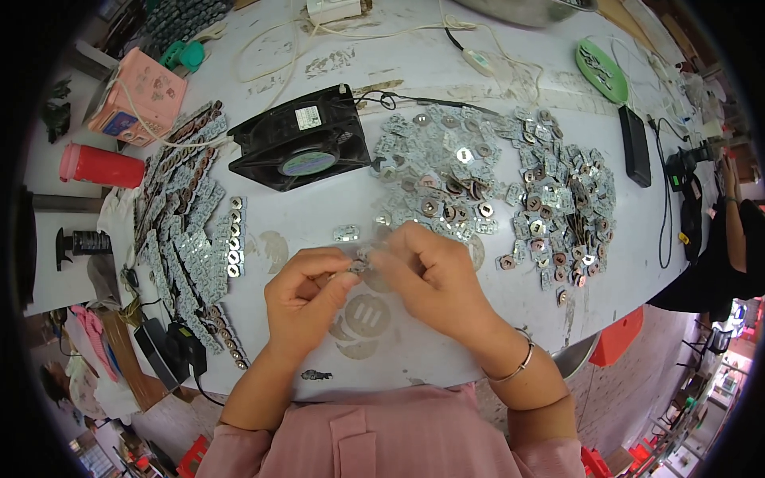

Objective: The person assembles electronic components onto circular metal plates by hand.

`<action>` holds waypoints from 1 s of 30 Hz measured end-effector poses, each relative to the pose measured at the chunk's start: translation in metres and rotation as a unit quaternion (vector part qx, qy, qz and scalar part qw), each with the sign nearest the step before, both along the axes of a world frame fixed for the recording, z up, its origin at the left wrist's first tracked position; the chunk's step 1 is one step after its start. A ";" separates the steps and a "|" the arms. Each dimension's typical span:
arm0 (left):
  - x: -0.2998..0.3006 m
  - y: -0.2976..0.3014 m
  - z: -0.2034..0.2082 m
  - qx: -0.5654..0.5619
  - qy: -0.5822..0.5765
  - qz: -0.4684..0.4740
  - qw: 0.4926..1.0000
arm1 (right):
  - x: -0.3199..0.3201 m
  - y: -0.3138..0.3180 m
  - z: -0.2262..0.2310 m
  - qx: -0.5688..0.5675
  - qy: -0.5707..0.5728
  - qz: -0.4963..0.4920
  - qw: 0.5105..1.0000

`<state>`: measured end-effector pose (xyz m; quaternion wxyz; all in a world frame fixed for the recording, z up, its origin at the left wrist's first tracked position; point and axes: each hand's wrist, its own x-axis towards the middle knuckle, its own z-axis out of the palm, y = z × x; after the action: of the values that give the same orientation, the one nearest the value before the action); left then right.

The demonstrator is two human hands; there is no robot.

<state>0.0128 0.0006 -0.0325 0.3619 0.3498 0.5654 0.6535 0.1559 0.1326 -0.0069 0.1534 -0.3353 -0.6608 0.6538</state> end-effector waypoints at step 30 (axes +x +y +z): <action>-0.005 -0.003 0.006 -0.021 0.097 0.030 0.995 | -0.001 -0.006 -0.006 -0.039 0.028 0.066 0.997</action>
<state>0.0079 -0.0020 -0.0262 0.2926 0.3871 0.6217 0.6148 0.1544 0.1269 -0.0130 0.1150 -0.2783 -0.6510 0.6968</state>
